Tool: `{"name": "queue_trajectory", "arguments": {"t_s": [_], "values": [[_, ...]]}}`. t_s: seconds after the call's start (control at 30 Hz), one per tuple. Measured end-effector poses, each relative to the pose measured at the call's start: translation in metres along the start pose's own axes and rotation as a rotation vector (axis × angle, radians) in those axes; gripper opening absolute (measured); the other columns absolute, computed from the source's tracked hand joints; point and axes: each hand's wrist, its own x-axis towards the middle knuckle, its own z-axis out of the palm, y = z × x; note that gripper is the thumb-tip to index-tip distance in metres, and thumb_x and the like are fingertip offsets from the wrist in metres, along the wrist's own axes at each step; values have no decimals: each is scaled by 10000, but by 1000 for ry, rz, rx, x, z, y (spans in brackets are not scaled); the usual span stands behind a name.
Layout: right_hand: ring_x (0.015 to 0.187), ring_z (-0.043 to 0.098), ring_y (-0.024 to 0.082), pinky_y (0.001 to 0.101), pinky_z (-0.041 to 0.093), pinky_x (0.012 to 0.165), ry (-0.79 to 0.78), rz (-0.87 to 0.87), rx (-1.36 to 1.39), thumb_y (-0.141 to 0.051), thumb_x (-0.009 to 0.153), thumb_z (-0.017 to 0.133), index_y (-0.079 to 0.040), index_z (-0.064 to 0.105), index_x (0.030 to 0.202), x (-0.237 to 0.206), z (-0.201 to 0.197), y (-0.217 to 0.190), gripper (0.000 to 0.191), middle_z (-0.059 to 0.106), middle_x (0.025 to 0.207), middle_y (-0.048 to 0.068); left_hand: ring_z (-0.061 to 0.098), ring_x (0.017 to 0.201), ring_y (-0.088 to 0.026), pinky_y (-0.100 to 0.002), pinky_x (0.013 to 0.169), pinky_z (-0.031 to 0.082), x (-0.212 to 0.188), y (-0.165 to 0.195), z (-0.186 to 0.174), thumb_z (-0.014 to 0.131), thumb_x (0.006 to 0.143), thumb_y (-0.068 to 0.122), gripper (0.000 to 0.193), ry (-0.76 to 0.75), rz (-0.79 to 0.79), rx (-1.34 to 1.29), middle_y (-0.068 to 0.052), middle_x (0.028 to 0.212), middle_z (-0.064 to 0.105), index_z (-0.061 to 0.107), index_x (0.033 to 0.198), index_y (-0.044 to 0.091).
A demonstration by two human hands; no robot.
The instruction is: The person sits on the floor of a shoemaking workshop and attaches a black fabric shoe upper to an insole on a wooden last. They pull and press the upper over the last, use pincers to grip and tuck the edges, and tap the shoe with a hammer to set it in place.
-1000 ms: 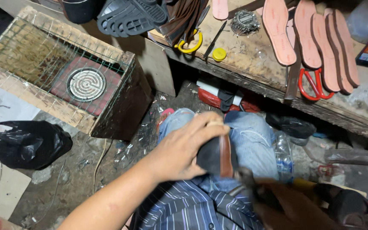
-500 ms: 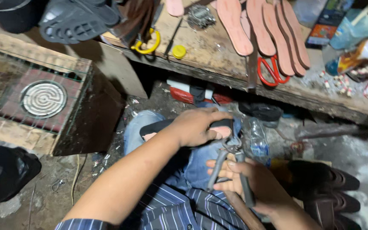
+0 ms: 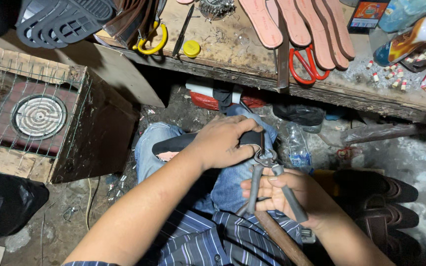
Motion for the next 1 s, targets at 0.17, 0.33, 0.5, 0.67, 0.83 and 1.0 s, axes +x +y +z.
{"name": "queue_trajectory", "arguments": {"t_s": [0.17, 0.33, 0.5, 0.67, 0.83, 1.0], "values": [[851, 676, 290, 463, 604, 710, -94, 39, 121, -182, 907, 577, 72, 513, 1345, -10, -9, 0, 510, 646, 1000, 188, 655, 982, -410, -511, 889, 500, -3, 2, 6, 694, 797, 387, 425, 9, 26, 34, -171, 1075, 662, 657, 1170, 187], [674, 582, 194, 305, 510, 443, 33, -61, 202, -194, 937, 583, -17, 543, 1304, -21, 1, 17, 410, 560, 797, 85, 646, 1019, -425, -506, 862, 507, -4, 5, 3, 706, 818, 390, 429, 11, 16, -58, -183, 1070, 647, 633, 1175, 162], [534, 535, 188, 341, 489, 395, 409, -232, -40, -195, 950, 561, -113, 530, 1170, 35, 24, 35, 237, 547, 711, 71, 668, 1074, -405, -499, 907, 524, 13, -4, -4, 635, 848, 372, 441, 44, -125, -130, -179, 1152, 703, 600, 1232, 159], [535, 551, 185, 364, 508, 422, 447, -442, -167, -146, 975, 560, -88, 519, 1145, 79, 58, 36, 184, 545, 705, 75, 695, 1061, -385, -467, 923, 540, 14, -18, -7, 594, 862, 377, 450, 28, -353, -190, -193, 1091, 735, 616, 1265, 180], [892, 693, 269, 472, 627, 762, 117, -186, 22, -131, 969, 516, 33, 540, 1251, 51, 52, 10, 327, 673, 981, 174, 712, 1096, -338, -427, 929, 546, 5, -37, -19, 611, 845, 429, 542, -80, -391, -343, -169, 1169, 724, 574, 1323, 177], [1203, 648, 363, 501, 536, 942, 49, -120, -14, -98, 914, 502, 52, 504, 1410, 25, 49, 28, 518, 629, 1344, 312, 634, 1180, -381, -440, 980, 498, -4, -38, -22, 668, 797, 411, 667, -82, -240, -169, -216, 1267, 659, 538, 1381, 116]]}}
